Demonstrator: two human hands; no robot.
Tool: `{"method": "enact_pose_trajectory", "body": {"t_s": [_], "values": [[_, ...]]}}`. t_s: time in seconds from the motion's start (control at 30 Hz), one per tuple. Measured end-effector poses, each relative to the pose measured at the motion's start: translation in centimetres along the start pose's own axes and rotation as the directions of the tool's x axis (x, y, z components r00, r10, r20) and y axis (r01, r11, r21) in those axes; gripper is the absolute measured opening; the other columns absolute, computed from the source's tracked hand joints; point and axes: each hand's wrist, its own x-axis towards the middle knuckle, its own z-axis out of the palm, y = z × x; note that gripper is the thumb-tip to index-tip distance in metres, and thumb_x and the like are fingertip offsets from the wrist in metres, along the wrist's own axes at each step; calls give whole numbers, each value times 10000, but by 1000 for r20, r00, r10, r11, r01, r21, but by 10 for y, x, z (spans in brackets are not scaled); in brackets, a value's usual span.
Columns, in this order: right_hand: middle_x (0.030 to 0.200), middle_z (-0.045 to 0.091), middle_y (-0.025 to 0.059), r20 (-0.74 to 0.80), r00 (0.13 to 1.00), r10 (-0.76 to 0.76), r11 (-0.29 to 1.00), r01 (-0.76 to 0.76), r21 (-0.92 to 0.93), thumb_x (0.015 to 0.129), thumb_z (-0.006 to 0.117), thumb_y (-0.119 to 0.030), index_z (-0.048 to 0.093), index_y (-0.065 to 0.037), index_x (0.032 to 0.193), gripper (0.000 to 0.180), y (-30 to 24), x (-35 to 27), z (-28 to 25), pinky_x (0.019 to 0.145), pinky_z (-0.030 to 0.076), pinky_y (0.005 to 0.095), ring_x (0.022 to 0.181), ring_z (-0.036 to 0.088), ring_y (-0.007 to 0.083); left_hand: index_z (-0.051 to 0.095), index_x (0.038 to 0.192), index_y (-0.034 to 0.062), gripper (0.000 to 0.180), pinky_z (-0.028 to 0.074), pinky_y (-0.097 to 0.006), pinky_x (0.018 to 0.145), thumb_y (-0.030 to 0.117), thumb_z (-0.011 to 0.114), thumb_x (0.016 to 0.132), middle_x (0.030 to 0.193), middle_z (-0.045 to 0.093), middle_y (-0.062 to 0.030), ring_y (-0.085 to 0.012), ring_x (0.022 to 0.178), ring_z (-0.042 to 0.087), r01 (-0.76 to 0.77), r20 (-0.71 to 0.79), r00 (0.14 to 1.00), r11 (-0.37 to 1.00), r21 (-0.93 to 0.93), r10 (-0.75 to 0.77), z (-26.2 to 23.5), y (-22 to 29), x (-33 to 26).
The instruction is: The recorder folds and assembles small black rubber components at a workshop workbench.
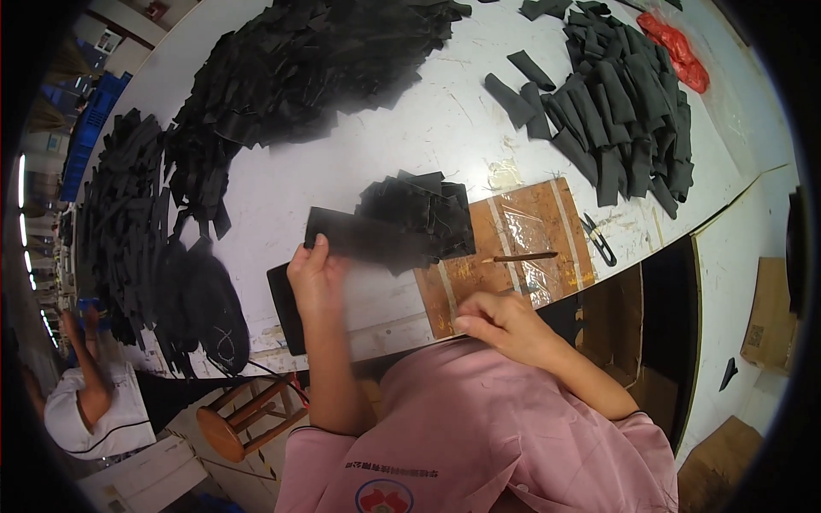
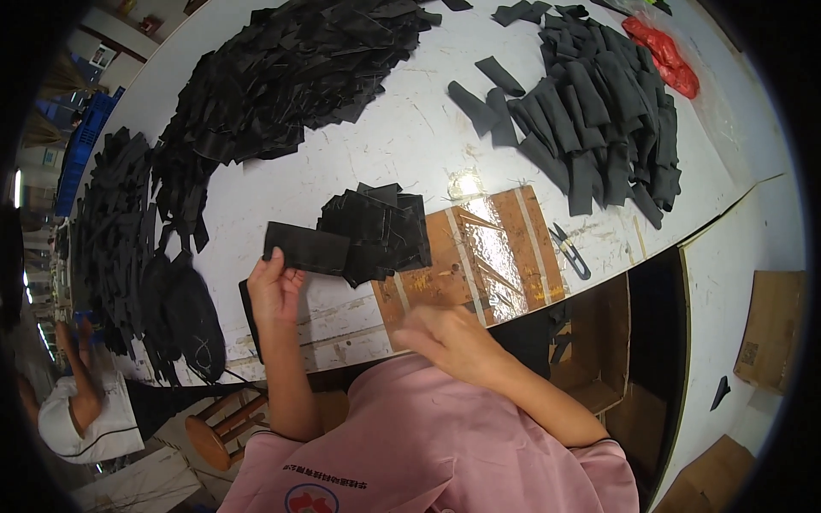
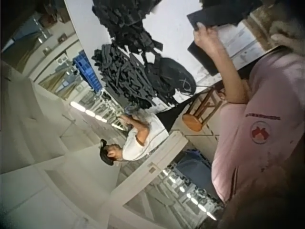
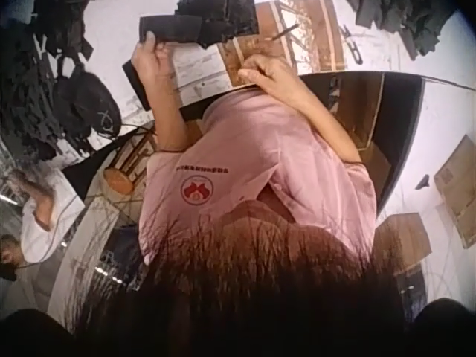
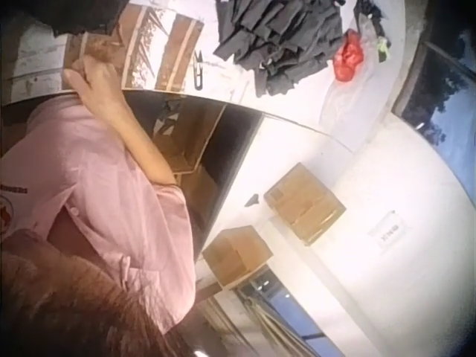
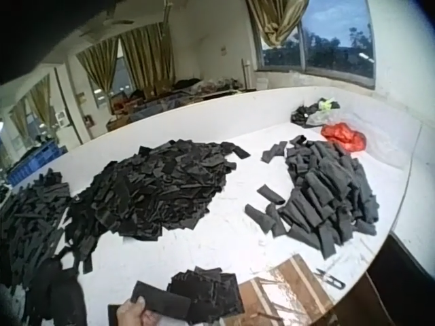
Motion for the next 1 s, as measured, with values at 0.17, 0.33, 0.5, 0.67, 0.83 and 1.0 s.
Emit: {"method": "enact_pose_trajectory", "body": {"t_s": [0.17,0.33,0.5,0.67,0.83,1.0], "values": [[694,556,124,-285,958,-27,939,122,321,719,662,-177,541,2,963,326,-6,21,37,599,440,297,610,546,203,487,1074,16,233,434,-329,858,125,460,870,1079,557,-112,-194,975,543,350,361,911,835,-424,-199,59,-8,-56],[681,537,107,-571,745,-346,928,363,-89,674,677,-102,590,-2,851,221,12,27,27,553,423,307,584,533,238,448,1109,4,278,436,-305,801,142,469,869,1021,560,-120,-178,922,544,569,328,809,790,-227,-488,59,-48,-86],[568,407,81,-485,672,-559,777,221,-590,610,635,-22,561,-6,725,137,6,3,8,418,361,316,487,464,217,452,1057,-22,266,418,-205,680,131,495,844,900,541,-71,-93,787,508,21,75,996,960,279,-43,88,-47,-106],[571,396,72,-395,673,-625,670,204,-714,543,647,-44,548,-19,709,195,9,-5,3,403,344,317,476,448,214,510,956,-17,187,415,-203,641,116,512,825,844,551,-55,-82,740,512,-7,348,931,946,324,-112,94,-29,-108],[574,398,72,-320,700,-639,597,188,-780,511,659,-76,551,-22,711,234,16,-9,-2,402,347,319,478,449,219,544,866,-18,117,409,-194,601,78,528,801,762,554,-36,-70,658,508,103,330,913,919,380,-239,98,-28,-106],[650,453,77,-267,789,-553,636,193,-747,559,693,-144,561,-4,823,327,14,-14,-8,438,388,303,533,489,220,568,781,-2,38,391,-170,543,34,555,782,679,555,-14,-58,571,490,52,292,939,916,397,-181,102,-31,-105]]}}
